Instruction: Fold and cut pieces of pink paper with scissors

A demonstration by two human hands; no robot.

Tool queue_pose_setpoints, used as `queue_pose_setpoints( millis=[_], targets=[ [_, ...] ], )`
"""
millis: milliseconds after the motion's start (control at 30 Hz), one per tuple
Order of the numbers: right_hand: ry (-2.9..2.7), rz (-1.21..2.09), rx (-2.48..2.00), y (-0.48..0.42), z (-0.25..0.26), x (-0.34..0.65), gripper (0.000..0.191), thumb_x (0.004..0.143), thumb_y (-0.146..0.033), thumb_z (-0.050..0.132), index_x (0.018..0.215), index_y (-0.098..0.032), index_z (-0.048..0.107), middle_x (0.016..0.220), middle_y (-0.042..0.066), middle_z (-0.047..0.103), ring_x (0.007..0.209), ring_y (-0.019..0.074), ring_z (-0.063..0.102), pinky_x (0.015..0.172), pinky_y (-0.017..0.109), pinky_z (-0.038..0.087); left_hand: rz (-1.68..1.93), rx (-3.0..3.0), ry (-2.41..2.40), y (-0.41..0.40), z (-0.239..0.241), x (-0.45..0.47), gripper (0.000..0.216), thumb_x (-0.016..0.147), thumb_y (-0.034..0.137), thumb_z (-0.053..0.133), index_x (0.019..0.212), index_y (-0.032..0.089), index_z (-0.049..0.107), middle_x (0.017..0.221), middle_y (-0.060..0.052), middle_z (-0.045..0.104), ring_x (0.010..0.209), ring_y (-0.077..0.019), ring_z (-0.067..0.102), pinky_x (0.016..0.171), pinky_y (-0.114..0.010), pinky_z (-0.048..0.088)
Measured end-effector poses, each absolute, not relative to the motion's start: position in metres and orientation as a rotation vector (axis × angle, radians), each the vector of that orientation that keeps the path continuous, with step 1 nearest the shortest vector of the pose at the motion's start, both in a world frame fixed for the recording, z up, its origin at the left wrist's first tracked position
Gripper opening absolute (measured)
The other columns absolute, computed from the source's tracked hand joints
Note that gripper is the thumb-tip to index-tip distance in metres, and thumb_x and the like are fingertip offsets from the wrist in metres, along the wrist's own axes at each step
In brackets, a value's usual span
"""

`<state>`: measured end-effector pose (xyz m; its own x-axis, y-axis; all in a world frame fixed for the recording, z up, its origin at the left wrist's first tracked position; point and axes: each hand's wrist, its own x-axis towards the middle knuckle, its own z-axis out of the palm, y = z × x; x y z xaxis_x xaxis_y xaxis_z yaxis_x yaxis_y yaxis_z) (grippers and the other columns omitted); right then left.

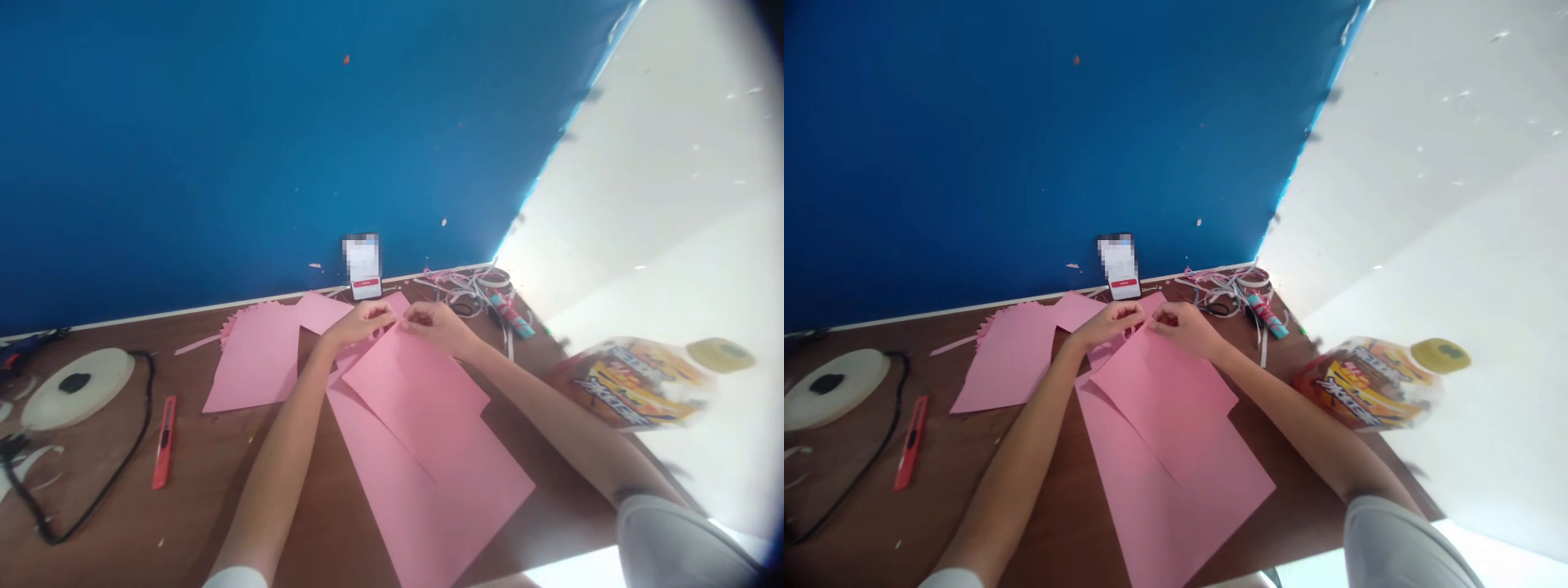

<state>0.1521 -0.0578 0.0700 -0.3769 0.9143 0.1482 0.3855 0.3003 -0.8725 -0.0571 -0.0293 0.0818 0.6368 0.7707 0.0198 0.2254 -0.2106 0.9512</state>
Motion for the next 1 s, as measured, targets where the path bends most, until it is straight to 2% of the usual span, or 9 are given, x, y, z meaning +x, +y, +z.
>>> queue_pose_setpoints(
  millis=[100, 200, 433, 567, 800, 1000],
  targets=[
    [-1.865, 1.05, -1.167, -0.058, 0.07, 0.151, 0.032, 0.08, -0.046, 0.062, 0.094, -0.018, 0.059, 0.066, -0.001, 0.059, 0.06, 0.0122, 0.051, 0.057, 0.024, 0.037, 0.596, 1.761, 0.796, -0.03, 0.081, -0.054, 0.031, 0.082, 0.047, 0.059, 0.076, 0.018, 0.063, 0.07, -0.001, 0.055, 0.062, -0.012, 0.05, 0.059, -0.026, 0.04],
    [-1.852, 1.082, -1.189, -0.06, 0.072, 0.151, 0.042, 0.08, -0.043, 0.062, 0.113, -0.019, 0.05, 0.063, -0.004, 0.059, 0.056, 0.0114, 0.049, 0.057, 0.024, 0.036, 0.587, 1.79, 0.773, -0.028, 0.079, -0.054, 0.031, 0.081, 0.047, 0.06, 0.079, 0.017, 0.068, 0.072, -0.002, 0.059, 0.063, -0.0127, 0.051, 0.059, -0.026, 0.039],
    [-1.893, 1.1, -1.154, -0.061, 0.072, 0.152, 0.049, 0.081, -0.033, 0.062, 0.125, -0.019, 0.045, 0.076, 0.0, 0.066, 0.068, 0.0154, 0.059, 0.067, 0.028, 0.042, 0.687, 1.762, 0.817, -0.018, 0.076, -0.072, 0.024, 0.082, 0.039, 0.058, 0.074, 0.017, 0.061, 0.071, 0.0, 0.054, 0.066, -0.0122, 0.049, 0.063, -0.025, 0.039],
    [-1.937, 1.072, -1.151, -0.062, 0.075, 0.152, 0.045, 0.083, -0.031, 0.059, 0.124, -0.02, 0.047, 0.081, 0.001, 0.068, 0.072, 0.0157, 0.059, 0.069, 0.029, 0.042, 0.806, 1.722, 0.927, -0.013, 0.077, -0.089, 0.023, 0.082, 0.037, 0.058, 0.069, 0.017, 0.057, 0.068, 0.002, 0.05, 0.066, -0.0118, 0.047, 0.064, -0.024, 0.038],
    [-1.972, 1.041, -1.153, -0.061, 0.075, 0.153, 0.038, 0.083, -0.031, 0.058, 0.119, -0.018, 0.052, 0.08, 0.002, 0.067, 0.073, 0.0152, 0.059, 0.069, 0.028, 0.043, 0.885, 1.64, 0.947, -0.012, 0.078, -0.103, 0.022, 0.08, 0.036, 0.061, 0.072, 0.016, 0.06, 0.072, 0.001, 0.053, 0.068, -0.0112, 0.048, 0.066, -0.024, 0.038],
    [-2.032, 0.999, -1.162, -0.061, 0.082, 0.156, 0.016, 0.082, -0.028, 0.057, 0.09, -0.017, 0.065, 0.082, 0.004, 0.067, 0.076, 0.0155, 0.06, 0.071, 0.028, 0.045, 0.93, 1.359, 0.879, -0.019, 0.084, -0.106, 0.021, 0.076, 0.035, 0.069, 0.074, 0.016, 0.059, 0.069, 0.003, 0.055, 0.059, -0.0088, 0.048, 0.059, -0.021, 0.036]
  ],
)
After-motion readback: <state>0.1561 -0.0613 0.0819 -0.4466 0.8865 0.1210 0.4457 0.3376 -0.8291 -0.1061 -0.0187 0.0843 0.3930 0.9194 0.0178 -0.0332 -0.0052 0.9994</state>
